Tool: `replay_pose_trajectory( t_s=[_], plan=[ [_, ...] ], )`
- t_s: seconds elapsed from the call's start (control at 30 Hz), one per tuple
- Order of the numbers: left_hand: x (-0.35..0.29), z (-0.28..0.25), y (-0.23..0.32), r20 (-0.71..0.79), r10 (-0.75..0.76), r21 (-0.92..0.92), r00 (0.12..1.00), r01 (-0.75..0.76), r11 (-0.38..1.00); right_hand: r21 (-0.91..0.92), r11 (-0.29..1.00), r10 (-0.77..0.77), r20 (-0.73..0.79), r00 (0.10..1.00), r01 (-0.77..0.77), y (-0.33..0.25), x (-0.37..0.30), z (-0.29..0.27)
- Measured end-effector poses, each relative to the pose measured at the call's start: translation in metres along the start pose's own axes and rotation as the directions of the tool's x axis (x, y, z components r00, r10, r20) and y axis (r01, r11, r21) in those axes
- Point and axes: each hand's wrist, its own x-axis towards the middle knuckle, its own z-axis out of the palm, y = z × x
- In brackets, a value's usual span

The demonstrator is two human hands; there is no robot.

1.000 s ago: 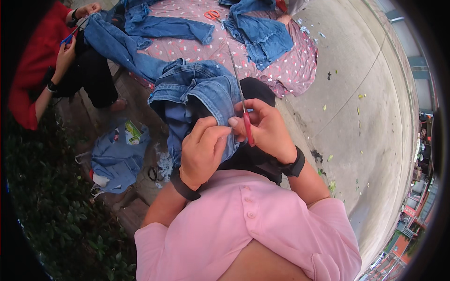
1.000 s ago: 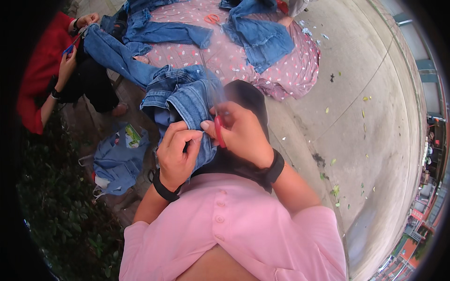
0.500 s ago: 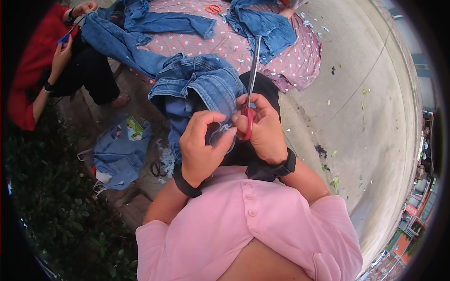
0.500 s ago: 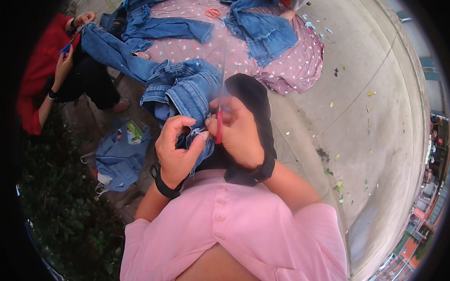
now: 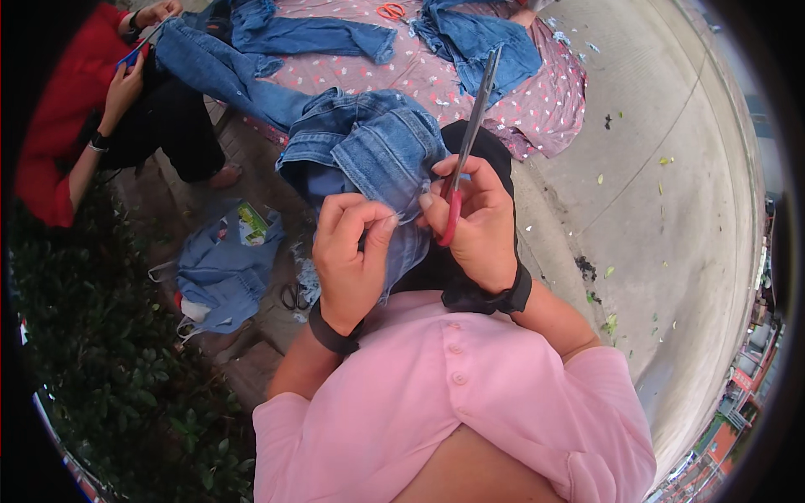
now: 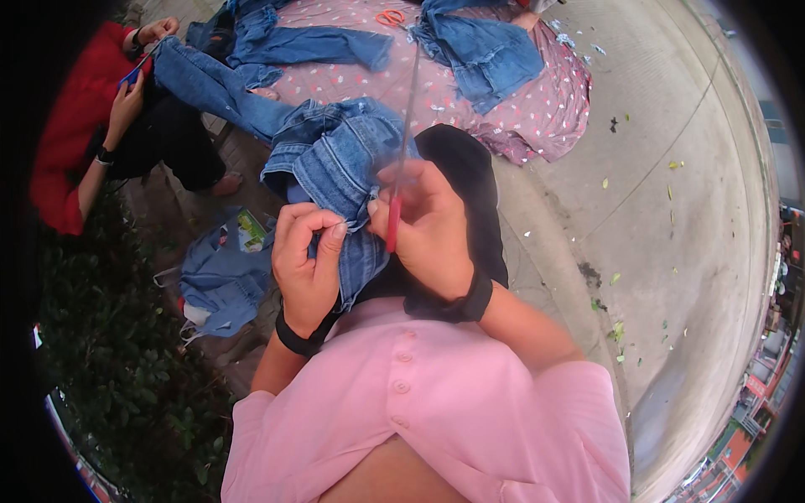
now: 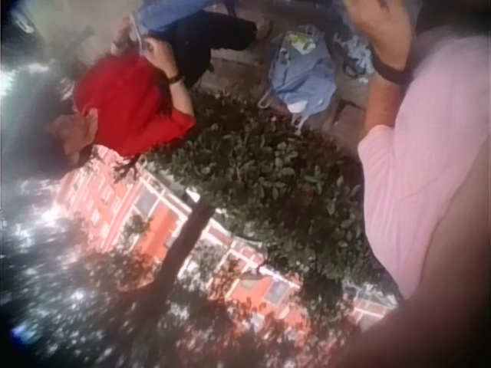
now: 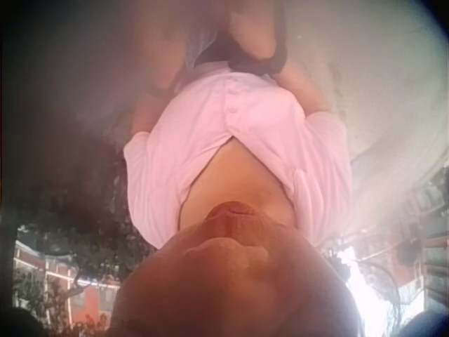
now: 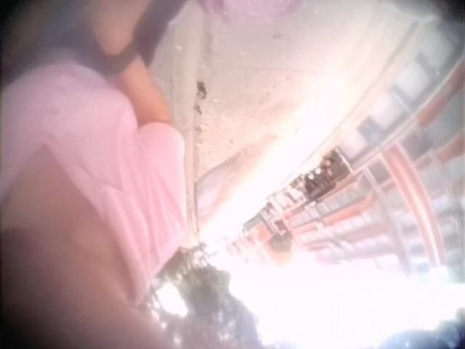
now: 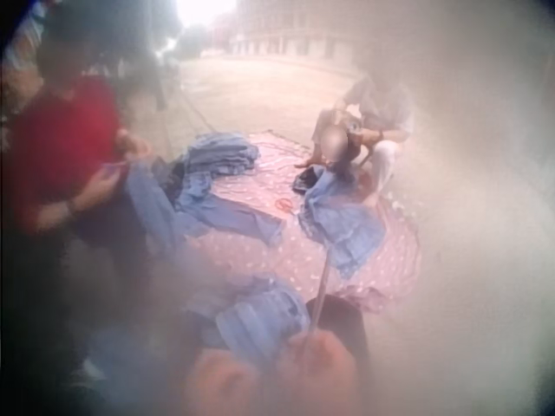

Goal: Trim loose threads and excess fabric from denim jeans using scissors.

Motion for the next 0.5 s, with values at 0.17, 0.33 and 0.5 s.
replay_pose_trajectory(
  t_s=[0.17, 0.33, 0.5],
  plan=[
    [-0.003, -0.003, -0.004, 0.005, -0.058, -0.078, 0.998, 0.059, 0.995, -0.001, 0.998, -0.060, 0.006, 0.998, 0.060, 0.007, -0.002, 0.004],
    [-0.008, -0.005, -0.011, 0.007, -0.106, -0.141, 0.994, 0.106, 0.984, 0.011, 0.996, -0.088, 0.015, 0.996, 0.088, 0.018, -0.002, 0.003],
    [-0.010, -0.007, -0.014, 0.044, -0.154, -0.219, 0.987, 0.160, 0.963, -0.042, 0.993, -0.110, 0.018, 0.994, 0.110, 0.020, -0.003, 0.003]
  ],
)
